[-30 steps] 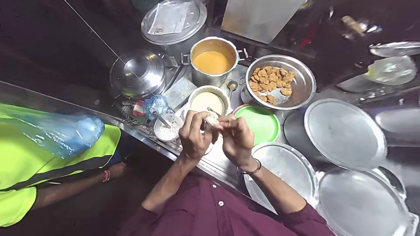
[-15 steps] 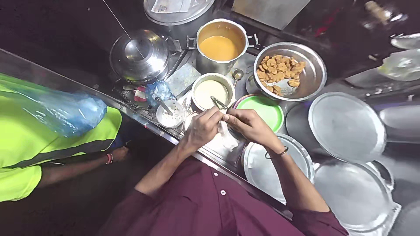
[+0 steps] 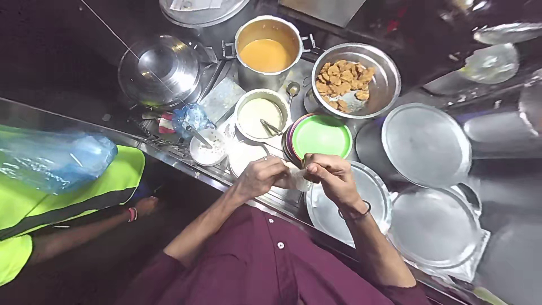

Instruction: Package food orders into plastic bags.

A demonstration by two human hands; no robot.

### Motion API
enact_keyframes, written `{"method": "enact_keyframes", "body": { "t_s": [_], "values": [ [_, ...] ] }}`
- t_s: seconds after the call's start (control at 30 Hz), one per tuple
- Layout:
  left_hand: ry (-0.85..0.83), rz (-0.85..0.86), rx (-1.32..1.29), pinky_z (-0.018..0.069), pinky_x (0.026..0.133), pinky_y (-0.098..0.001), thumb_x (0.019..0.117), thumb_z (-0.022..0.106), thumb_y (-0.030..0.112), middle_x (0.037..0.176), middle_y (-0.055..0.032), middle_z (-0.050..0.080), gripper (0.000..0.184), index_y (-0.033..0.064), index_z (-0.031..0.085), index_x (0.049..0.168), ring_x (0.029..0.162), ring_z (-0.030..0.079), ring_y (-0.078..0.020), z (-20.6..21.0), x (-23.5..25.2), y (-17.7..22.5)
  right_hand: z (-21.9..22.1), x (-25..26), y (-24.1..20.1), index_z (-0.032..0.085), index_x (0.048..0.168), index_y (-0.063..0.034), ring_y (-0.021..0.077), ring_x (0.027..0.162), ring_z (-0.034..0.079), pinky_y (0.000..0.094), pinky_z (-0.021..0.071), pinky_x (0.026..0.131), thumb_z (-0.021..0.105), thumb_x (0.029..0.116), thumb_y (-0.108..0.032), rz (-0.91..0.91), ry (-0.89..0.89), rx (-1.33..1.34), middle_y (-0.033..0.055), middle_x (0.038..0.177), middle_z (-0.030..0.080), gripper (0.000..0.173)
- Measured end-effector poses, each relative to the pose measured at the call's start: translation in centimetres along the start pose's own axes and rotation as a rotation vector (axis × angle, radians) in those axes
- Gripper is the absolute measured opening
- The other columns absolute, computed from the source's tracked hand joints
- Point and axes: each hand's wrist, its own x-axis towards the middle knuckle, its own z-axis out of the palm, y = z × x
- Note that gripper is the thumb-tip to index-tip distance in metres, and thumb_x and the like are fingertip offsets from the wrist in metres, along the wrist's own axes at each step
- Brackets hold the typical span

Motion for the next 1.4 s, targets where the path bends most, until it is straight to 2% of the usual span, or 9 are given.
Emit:
{"method": "enact_keyframes", "body": {
  "t_s": [0.2,0.33,0.47,0.57,0.7,0.93,1.07,1.23,1.4],
  "values": [
    [-0.184,-0.16,0.219,0.0591,0.081,-0.0344,0.1024,0.062,0.023,0.1,-0.0058,0.072,0.021,0.009,0.075,0.11,0.092,0.07,-0.017,1.0,0.6,0.1,-2.0,-1.2,1.6,0.061,0.079,-0.008,0.0014,0.064,0.051,0.0197,0.0429,0.059,0.052,0.1083,-0.025,0.135,-0.176,-0.107,-0.0053,0.07,0.054,0.035],
    [-0.397,-0.358,0.389,0.0597,0.085,-0.0446,0.1022,0.061,0.031,0.12,-0.0082,0.07,0.047,0.0141,0.056,0.146,0.099,0.072,-0.0248,0.1,-1.0,-0.6,-3.1,-1.3,4.7,0.063,0.08,-0.0142,0.0183,0.065,0.059,0.0459,0.0474,0.062,0.044,0.1065,-0.051,0.513,-0.396,-0.825,0.0006,0.066,0.057,0.049],
    [-0.388,-0.473,0.524,0.0592,0.082,-0.0486,0.1038,0.058,0.033,0.114,-0.0105,0.071,0.044,0.0117,0.058,0.143,0.094,0.072,-0.0286,-2.1,-2.1,-0.6,-2.8,-3.0,14.0,0.068,0.095,-0.0074,0.0394,0.087,0.069,0.0642,0.0509,0.074,0.045,0.1065,-0.043,0.78,-0.474,-1.026,0.0169,0.086,0.069,0.044],
    [-0.256,-0.5,0.62,0.0599,0.083,-0.0435,0.1043,0.057,0.035,0.119,-0.0045,0.072,0.042,0.0179,0.06,0.142,0.096,0.072,-0.0219,-4.2,-3.0,-0.4,-3.0,-3.8,17.3,0.071,0.103,-0.0093,0.0416,0.092,0.07,0.0672,0.0519,0.075,0.046,0.1063,-0.038,0.843,-0.529,-1.02,0.0175,0.093,0.072,0.038],
    [0.059,-0.532,0.517,0.0627,0.087,-0.0319,0.1043,0.059,0.031,0.12,-0.0007,0.073,0.039,0.0136,0.064,0.139,0.1,0.072,-0.0096,-6.4,-4.5,-1.0,-4.4,0.1,15.9,0.069,0.101,-0.0066,0.0355,0.084,0.069,0.0623,0.0535,0.076,0.044,0.1061,-0.05,0.782,-0.274,-0.932,0.0151,0.086,0.069,0.05],
    [0.41,-0.577,0.559,0.0624,0.085,-0.0299,0.0936,0.074,0.024,0.1,0.0,0.077,0.051,0.0048,0.062,0.139,0.091,0.073,-0.0075,-7.4,-5.0,-1.0,-6.4,5.7,17.0,0.071,0.107,-0.0074,0.0332,0.103,0.066,0.0525,0.0567,0.086,0.061,0.1005,-0.02,0.332,0.017,-1.139,0.0134,0.108,0.068,0.017],
    [0.442,-0.7,0.503,0.0523,0.108,-0.0418,0.0841,0.084,0.023,0.149,-0.0119,0.057,0.095,0.003,0.031,0.16,0.129,0.062,-0.0219,-8.1,-4.7,-1.3,-7.8,6.5,17.8,0.071,0.117,-0.0081,0.0358,0.116,0.062,0.0564,0.05,0.099,0.065,0.0994,-0.024,0.314,0.038,-1.1,0.0142,0.118,0.069,0.025],
    [0.48,-0.709,0.553,0.0628,0.088,-0.0322,0.0922,0.076,0.021,0.113,0.0,0.077,0.057,0.0055,0.057,0.144,0.1,0.074,-0.0084,-9.4,-4.7,-2.8,-10.0,4.5,18.6,0.069,0.12,-0.0063,0.0281,0.106,0.067,0.0499,0.0551,0.094,0.054,0.1035,-0.023,0.382,0.2,-1.003,0.0126,0.111,0.07,0.028],
    [0.598,-0.507,0.577,0.0593,0.102,-0.0393,0.0927,0.073,0.009,0.13,-0.0097,0.07,0.054,-0.0019,0.055,0.142,0.116,0.07,-0.0196,-14.3,-1.4,-3.9,-10.3,2.4,19.2,0.07,0.114,-0.0048,0.0323,0.102,0.068,0.0549,0.0553,0.091,0.053,0.1018,-0.026,0.273,0.11,-0.981,0.0147,0.106,0.07,0.03]
  ]
}}
